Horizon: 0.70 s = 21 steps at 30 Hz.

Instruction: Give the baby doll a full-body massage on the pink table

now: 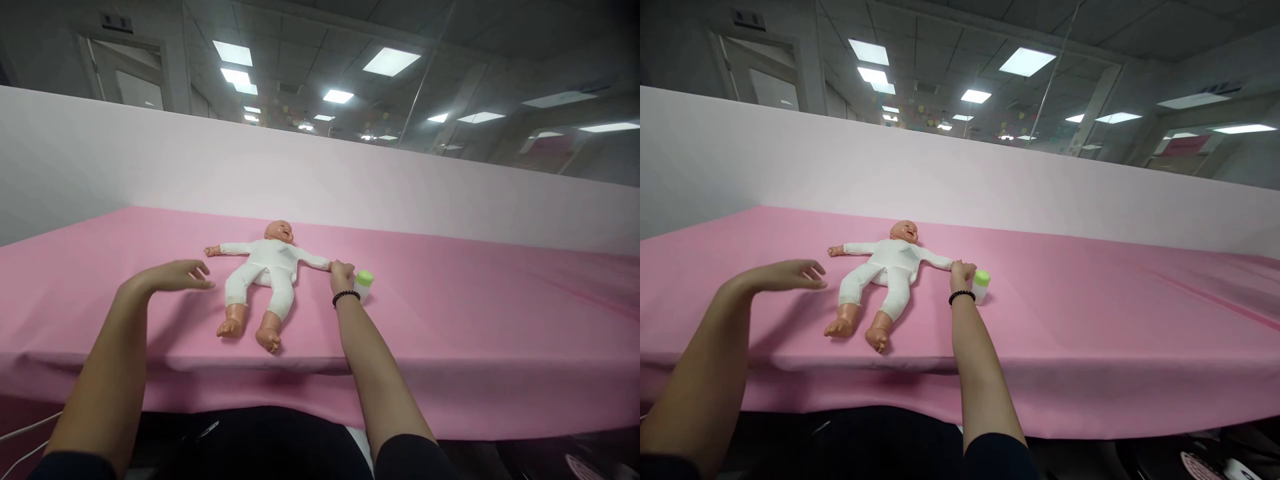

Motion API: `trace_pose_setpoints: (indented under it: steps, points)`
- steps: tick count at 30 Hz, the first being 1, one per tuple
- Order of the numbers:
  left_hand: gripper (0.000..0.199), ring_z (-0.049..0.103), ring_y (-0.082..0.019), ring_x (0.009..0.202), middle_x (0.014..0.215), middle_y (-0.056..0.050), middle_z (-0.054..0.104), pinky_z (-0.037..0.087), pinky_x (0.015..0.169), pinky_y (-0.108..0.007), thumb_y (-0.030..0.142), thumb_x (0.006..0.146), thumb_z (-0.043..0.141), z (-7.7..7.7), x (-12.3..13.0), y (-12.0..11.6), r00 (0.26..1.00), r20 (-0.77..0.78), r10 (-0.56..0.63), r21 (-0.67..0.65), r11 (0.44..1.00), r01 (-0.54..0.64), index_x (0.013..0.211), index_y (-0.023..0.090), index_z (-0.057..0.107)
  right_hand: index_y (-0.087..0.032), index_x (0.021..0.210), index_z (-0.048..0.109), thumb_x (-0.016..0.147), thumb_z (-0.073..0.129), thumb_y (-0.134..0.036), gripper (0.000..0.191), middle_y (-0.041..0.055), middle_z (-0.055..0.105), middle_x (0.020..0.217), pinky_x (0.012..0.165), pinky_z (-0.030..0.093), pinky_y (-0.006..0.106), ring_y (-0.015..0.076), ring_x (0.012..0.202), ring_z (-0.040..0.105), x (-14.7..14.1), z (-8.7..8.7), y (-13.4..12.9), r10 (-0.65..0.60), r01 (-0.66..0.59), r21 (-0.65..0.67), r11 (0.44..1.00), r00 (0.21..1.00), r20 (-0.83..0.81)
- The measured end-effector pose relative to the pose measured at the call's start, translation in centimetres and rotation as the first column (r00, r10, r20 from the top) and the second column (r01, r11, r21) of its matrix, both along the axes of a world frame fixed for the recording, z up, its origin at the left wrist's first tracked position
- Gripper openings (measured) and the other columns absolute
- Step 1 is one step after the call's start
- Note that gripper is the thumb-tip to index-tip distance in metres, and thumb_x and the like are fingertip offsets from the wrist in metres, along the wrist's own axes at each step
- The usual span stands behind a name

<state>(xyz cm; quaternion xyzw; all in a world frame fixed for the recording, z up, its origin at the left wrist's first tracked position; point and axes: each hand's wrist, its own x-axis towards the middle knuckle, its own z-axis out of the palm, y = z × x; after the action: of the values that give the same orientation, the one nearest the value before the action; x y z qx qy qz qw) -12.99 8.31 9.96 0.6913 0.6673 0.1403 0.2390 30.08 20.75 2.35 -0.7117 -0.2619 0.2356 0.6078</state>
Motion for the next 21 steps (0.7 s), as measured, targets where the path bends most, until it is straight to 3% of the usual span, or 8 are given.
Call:
trace_pose_setpoints:
  steps: [4,8,12,14,15,17,19,21]
  points:
    - [0.076,0.066,-0.042,0.114,0.129,-0.020,0.069,0.053,0.088,-0.042,0.064,0.066,0.074,-0.7,-1.4,8.6,0.959,-0.134,0.251,0.133,0.963,-0.233,0.124,0.016,0.070,0.001,0.142,0.048,0.081,0.061,-0.010,0.063,0.0292,0.052,0.142,0.107,0.047,0.037,0.0334,0.131,0.054,-0.5,1.4,-0.6,0.037,-0.029,-0.115,0.993,0.997,0.066]
    - [0.091,0.052,-0.050,0.132,0.147,-0.033,0.050,0.048,0.097,-0.055,0.071,0.082,0.055,-4.6,-1.7,13.4,0.899,-0.121,0.421,0.189,0.899,-0.395,0.147,0.007,0.051,0.000,0.154,0.037,0.080,0.066,-0.017,0.081,0.0280,0.038,0.156,0.121,0.033,0.043,0.0367,0.148,0.035,-1.9,4.1,-2.5,0.161,-0.141,-0.099,0.985,0.957,0.241]
    - [0.076,0.046,-0.047,0.139,0.147,-0.031,0.051,0.034,0.110,-0.061,0.066,0.095,0.029,-8.0,-2.0,15.1,0.873,-0.150,0.465,0.240,0.873,-0.424,0.139,0.012,0.059,-0.003,0.148,0.048,0.088,0.063,-0.040,0.072,0.0258,0.039,0.158,0.125,0.026,0.050,0.0365,0.151,0.033,-4.3,5.1,-9.5,0.396,-0.431,-0.110,0.896,0.662,0.636]
    - [0.068,0.048,-0.046,0.137,0.143,-0.030,0.055,0.030,0.112,-0.062,0.061,0.096,0.032,-8.8,-2.1,15.5,0.883,-0.144,0.447,0.293,0.872,-0.393,0.133,0.012,0.062,-0.007,0.145,0.054,0.090,0.061,-0.054,0.072,0.0232,0.039,0.159,0.126,0.024,0.054,0.0383,0.154,0.026,-5.5,3.8,-14.6,0.467,-0.533,-0.162,0.831,0.507,0.724]
    - [0.064,0.050,-0.047,0.134,0.140,-0.031,0.057,0.030,0.112,-0.063,0.060,0.095,0.037,-9.0,-2.1,15.7,0.890,-0.120,0.439,0.317,0.867,-0.385,0.128,0.011,0.064,-0.010,0.146,0.055,0.090,0.061,-0.060,0.075,0.0216,0.037,0.161,0.125,0.025,0.057,0.0399,0.155,0.024,-6.1,2.8,-17.1,0.495,-0.558,-0.188,0.808,0.471,0.730]
    - [0.056,0.055,-0.047,0.127,0.130,-0.030,0.064,0.034,0.110,-0.061,0.058,0.089,0.052,-9.2,-1.9,15.8,0.901,0.018,0.433,0.355,0.840,-0.410,0.114,0.011,0.066,-0.014,0.147,0.055,0.085,0.066,-0.068,0.083,0.0194,0.036,0.163,0.123,0.025,0.062,0.0433,0.155,0.023,-7.2,0.4,-21.2,0.543,-0.604,-0.209,0.770,0.446,0.712]
    - [0.045,0.062,-0.043,0.117,0.113,-0.024,0.071,0.043,0.104,-0.055,0.054,0.079,0.068,-9.0,-1.3,15.9,0.867,0.310,0.390,0.365,0.793,-0.488,0.102,0.015,0.065,-0.019,0.144,0.060,0.080,0.075,-0.066,0.082,0.0191,0.042,0.159,0.120,0.029,0.064,0.0464,0.151,0.031,-8.4,-1.9,-23.7,0.536,-0.646,-0.143,0.750,0.467,0.703]
    - [0.041,0.067,-0.035,0.104,0.096,-0.014,0.074,0.053,0.092,-0.046,0.045,0.069,0.082,-8.7,-0.4,15.9,0.718,0.638,0.278,0.313,0.758,-0.572,0.094,0.019,0.063,-0.020,0.129,0.070,0.072,0.084,-0.060,0.070,0.0201,0.052,0.151,0.117,0.032,0.068,0.0506,0.145,0.039,-9.5,-3.7,-24.6,0.495,-0.637,-0.073,0.767,0.517,0.699]
